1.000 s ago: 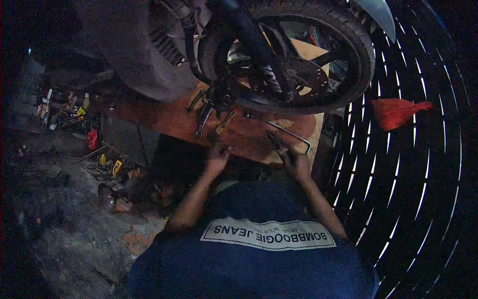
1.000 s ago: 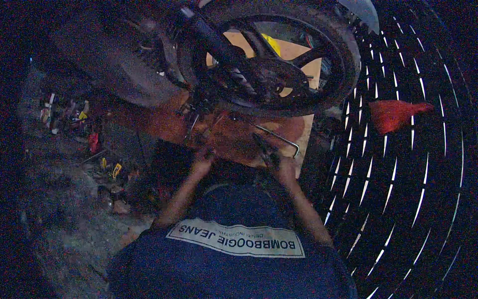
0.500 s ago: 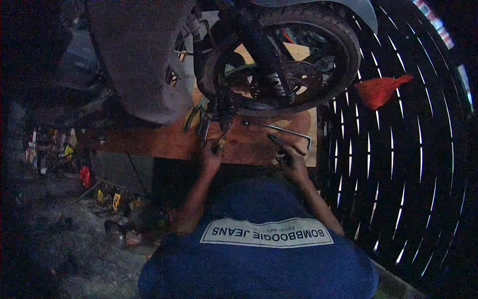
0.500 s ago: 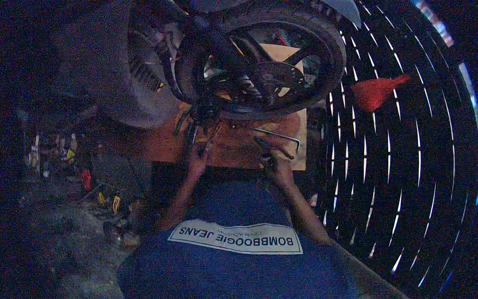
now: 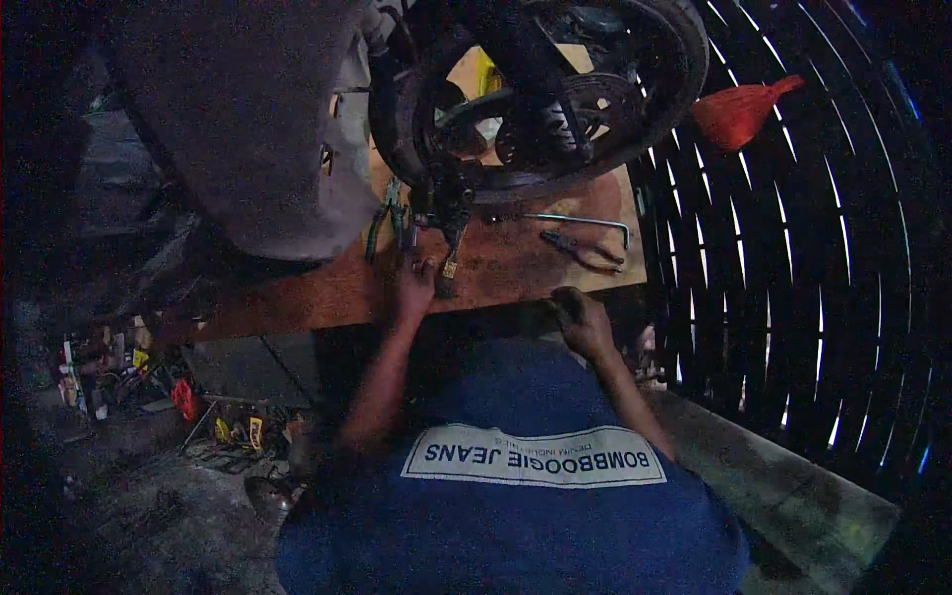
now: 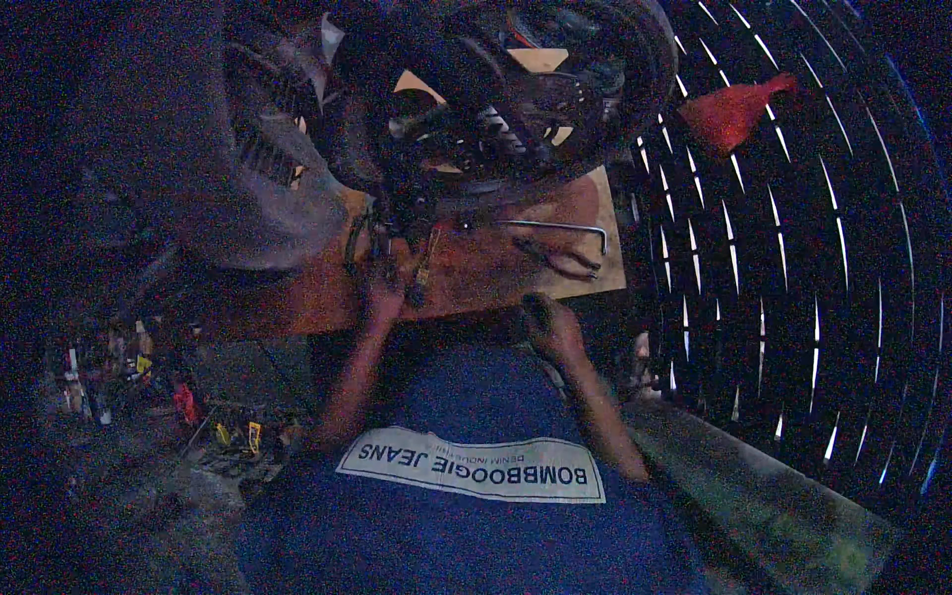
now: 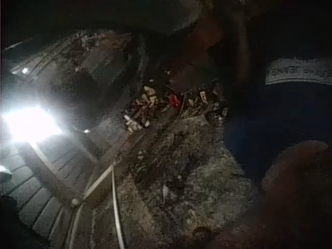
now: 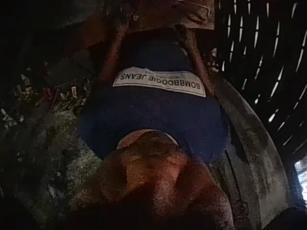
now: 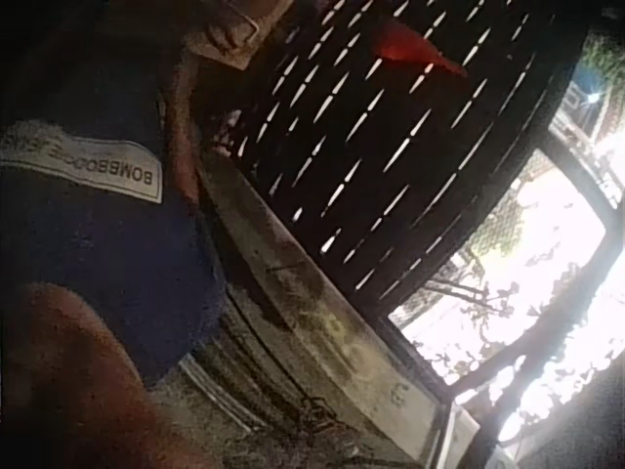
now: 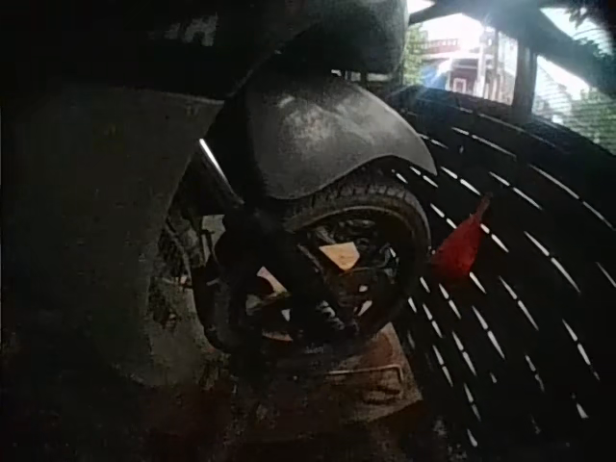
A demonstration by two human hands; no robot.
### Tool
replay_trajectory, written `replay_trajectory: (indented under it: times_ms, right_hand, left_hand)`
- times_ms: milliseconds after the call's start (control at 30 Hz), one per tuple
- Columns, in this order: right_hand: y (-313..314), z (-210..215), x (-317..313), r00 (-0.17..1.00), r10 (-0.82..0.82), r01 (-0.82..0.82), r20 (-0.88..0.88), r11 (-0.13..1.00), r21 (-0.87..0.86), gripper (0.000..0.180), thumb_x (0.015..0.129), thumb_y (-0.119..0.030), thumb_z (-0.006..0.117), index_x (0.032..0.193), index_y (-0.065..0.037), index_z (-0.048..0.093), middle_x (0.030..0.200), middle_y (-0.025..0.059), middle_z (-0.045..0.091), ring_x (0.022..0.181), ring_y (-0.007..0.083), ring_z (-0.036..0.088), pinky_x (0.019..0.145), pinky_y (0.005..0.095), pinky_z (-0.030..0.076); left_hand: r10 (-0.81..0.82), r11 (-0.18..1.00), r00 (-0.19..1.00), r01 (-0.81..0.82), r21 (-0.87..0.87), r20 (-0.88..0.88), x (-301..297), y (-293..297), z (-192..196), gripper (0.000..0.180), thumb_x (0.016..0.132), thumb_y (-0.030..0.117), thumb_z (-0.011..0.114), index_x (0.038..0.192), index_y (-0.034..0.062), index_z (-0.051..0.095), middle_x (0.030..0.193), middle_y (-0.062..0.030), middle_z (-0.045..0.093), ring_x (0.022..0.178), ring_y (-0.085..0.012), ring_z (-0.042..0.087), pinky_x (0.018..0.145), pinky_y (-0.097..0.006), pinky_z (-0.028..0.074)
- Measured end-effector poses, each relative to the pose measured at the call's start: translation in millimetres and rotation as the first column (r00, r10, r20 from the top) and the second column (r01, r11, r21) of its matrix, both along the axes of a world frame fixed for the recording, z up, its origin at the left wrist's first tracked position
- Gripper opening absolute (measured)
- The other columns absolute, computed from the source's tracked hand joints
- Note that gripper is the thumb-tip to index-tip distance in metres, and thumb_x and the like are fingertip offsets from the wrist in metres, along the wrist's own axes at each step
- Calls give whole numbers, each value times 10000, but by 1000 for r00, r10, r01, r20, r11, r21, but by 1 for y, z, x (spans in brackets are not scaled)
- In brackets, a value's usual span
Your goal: The person works on the front wheel of a Yamaha motorcycle, using a hex key to loosen bolts on the brake caliper. They remove the caliper from the wheel and use pliers to manipulate the brake pads and internal components. The person then uses a screwdriver to adjust parts within the caliper assembly.
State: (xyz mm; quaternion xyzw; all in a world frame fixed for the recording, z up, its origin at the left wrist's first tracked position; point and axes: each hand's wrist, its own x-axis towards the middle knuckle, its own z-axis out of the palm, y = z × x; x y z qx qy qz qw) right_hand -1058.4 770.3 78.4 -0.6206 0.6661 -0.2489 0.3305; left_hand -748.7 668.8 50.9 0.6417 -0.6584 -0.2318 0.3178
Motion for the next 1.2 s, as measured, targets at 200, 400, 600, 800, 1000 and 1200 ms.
replay_trajectory:
  times_ms: [200,400,600,800,1000,1200]
  right_hand:
    - [1,-6,-7,1000,12,-12,-12,999,-31,266,819,-160,616,1046,-23,604,955,183,656,913,336,636,771,377,492]
    - [-32,26,-2,982,189,-190,-29,979,-74,278,806,-147,619,1057,-28,604,918,166,663,880,305,650,755,359,495]
    - [-47,45,-16,970,220,-219,-106,975,20,322,800,-223,661,1049,-23,616,918,156,668,882,272,656,767,348,497]
    - [-53,72,-5,956,270,-247,-112,951,185,390,792,-282,682,1097,-49,613,991,178,661,917,285,652,779,363,500]
    - [-51,39,-2,924,374,-367,-77,926,93,435,807,-294,647,1189,-103,566,1047,176,646,953,311,633,798,394,491]
    - [-48,44,4,931,356,-340,-79,926,164,387,827,-274,639,1167,-101,574,1016,176,652,924,312,642,776,382,495]
  left_hand:
    - [-16,998,986,5,-69,-167,6,-9,-21,443,827,151,617,1229,21,483,1213,-193,530,1140,-320,509,909,-407,444]
    - [88,993,996,-90,-77,-30,27,-5,-76,420,860,272,601,1212,53,532,1190,-199,548,1110,-345,523,920,-425,424]
    - [277,955,958,-266,-133,75,14,-1,-13,412,936,282,460,1246,11,485,1146,-193,569,1046,-335,552,900,-429,419]
    - [352,913,851,-222,-341,390,69,-25,-85,489,932,409,423,1150,-11,550,1152,-203,556,1050,-372,520,907,-444,411]
    - [227,959,857,-280,50,464,79,-24,-70,256,881,184,495,1088,43,543,819,-79,537,679,-228,493,599,-351,420]
    - [251,880,903,-63,-471,349,60,8,-23,460,858,246,547,1248,10,488,981,-231,616,832,-351,619,668,-460,489]
